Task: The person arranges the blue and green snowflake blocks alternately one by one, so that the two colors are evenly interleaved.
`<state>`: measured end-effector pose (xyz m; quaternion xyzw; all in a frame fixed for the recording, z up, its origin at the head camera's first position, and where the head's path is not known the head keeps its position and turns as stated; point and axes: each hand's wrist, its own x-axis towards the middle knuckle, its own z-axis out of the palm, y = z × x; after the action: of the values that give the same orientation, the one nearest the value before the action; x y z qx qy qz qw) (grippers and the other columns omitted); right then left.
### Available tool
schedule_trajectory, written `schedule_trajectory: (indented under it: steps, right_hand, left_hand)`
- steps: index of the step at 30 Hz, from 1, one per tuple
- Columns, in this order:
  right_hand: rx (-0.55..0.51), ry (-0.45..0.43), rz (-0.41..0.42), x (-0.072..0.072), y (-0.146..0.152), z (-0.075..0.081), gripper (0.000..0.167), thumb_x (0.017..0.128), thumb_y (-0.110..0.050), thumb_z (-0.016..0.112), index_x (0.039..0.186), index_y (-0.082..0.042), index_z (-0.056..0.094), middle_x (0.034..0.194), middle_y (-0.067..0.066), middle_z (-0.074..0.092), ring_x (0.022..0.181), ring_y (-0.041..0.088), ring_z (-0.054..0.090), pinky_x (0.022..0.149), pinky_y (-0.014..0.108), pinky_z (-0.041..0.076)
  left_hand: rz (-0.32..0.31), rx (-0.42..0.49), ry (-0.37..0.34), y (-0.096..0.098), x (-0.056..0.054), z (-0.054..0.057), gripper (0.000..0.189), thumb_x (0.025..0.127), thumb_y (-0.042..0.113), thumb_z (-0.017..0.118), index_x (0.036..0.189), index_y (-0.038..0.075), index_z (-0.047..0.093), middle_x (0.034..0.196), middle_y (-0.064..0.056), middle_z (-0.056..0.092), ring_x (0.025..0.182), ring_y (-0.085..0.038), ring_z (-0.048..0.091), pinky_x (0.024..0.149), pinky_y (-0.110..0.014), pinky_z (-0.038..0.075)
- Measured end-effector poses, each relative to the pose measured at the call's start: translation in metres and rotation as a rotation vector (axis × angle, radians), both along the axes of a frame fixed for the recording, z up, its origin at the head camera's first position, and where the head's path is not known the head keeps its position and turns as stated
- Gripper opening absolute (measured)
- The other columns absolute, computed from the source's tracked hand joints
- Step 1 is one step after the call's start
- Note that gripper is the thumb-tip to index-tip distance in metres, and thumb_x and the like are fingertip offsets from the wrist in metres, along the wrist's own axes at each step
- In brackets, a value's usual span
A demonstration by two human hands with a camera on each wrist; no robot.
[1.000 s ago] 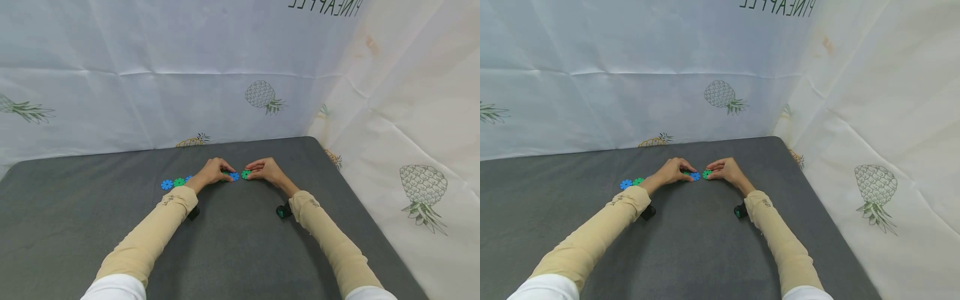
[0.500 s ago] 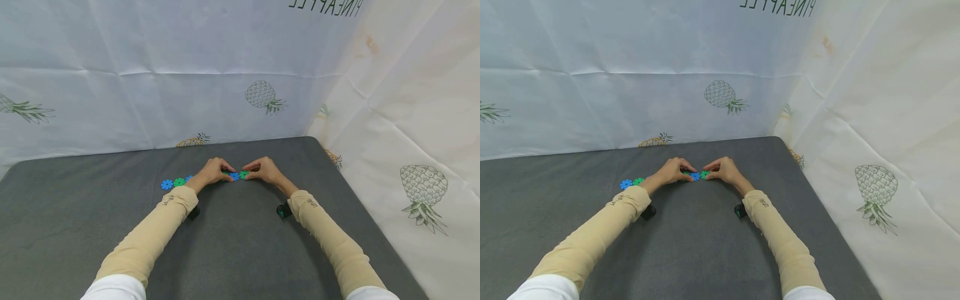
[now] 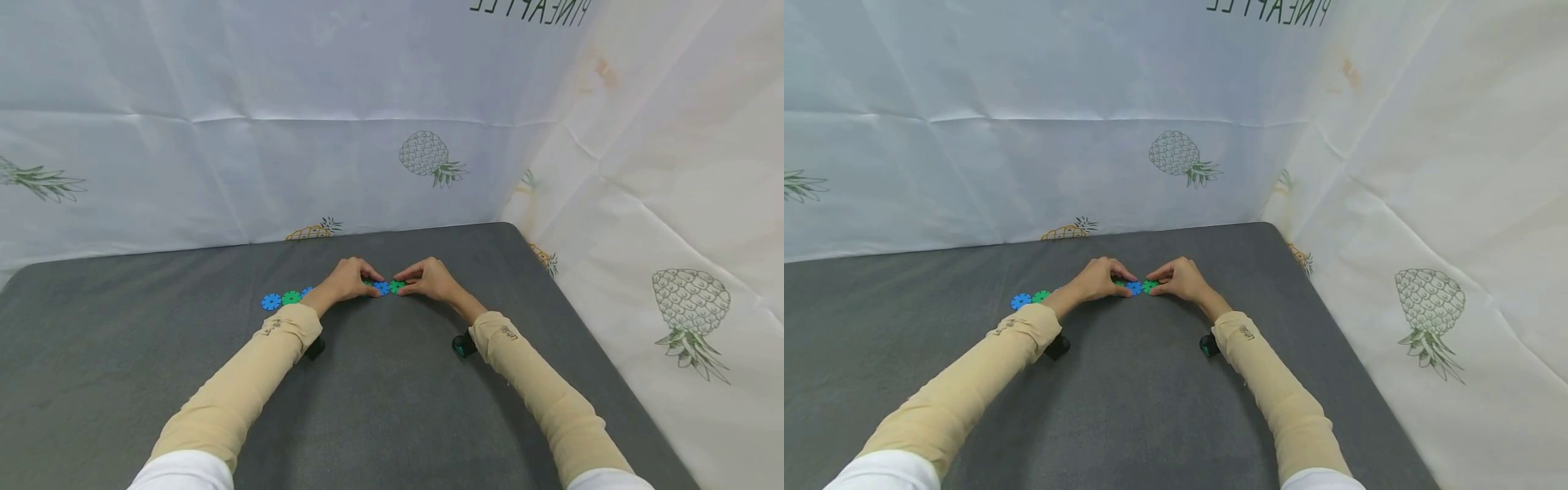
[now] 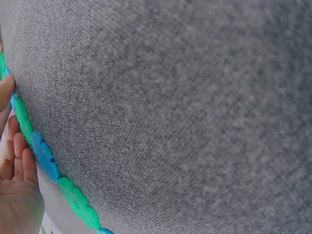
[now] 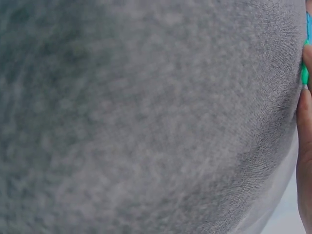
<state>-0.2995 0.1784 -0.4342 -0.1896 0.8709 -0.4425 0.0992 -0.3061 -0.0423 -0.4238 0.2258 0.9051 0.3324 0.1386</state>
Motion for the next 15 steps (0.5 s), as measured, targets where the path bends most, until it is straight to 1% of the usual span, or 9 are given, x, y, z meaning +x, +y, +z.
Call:
schedule_trajectory:
  steps: [3, 10, 15]
  right_hand:
    - [0.0, -0.008, -0.005, 0.0002, 0.0, 0.0, 0.028, 0.077, -0.002, 0.078, 0.104, 0.003, 0.073, 0.105, 0.015, 0.071, 0.097, 0.023, 0.068, 0.078, 0.026, 0.056]
    - [-0.009, -0.027, -0.022, 0.0003, -0.0001, -0.001, 0.028, 0.078, -0.003, 0.078, 0.105, 0.002, 0.073, 0.107, 0.015, 0.07, 0.098, 0.023, 0.068, 0.079, 0.025, 0.055]
    - [-0.01, -0.033, -0.025, 0.0015, -0.0002, -0.0002, 0.028, 0.077, -0.002, 0.078, 0.105, 0.002, 0.073, 0.106, 0.015, 0.07, 0.098, 0.023, 0.068, 0.079, 0.025, 0.055]
  left_hand:
    - [0.001, -0.017, 0.002, 0.0015, -0.0006, 0.0009, 0.029, 0.082, 0.017, 0.078, 0.11, 0.01, 0.074, 0.115, -0.01, 0.064, 0.106, -0.026, 0.058, 0.091, -0.039, 0.049]
    - [-0.031, -0.032, 0.039, 0.0026, -0.0017, 0.0036, 0.028, 0.081, 0.017, 0.079, 0.107, 0.008, 0.075, 0.104, -0.007, 0.069, 0.096, -0.022, 0.061, 0.083, -0.036, 0.051]
    - [-0.04, -0.037, 0.035, 0.0046, -0.0017, 0.0055, 0.03, 0.081, 0.016, 0.079, 0.108, 0.006, 0.073, 0.101, -0.007, 0.07, 0.094, -0.021, 0.062, 0.082, -0.034, 0.052]
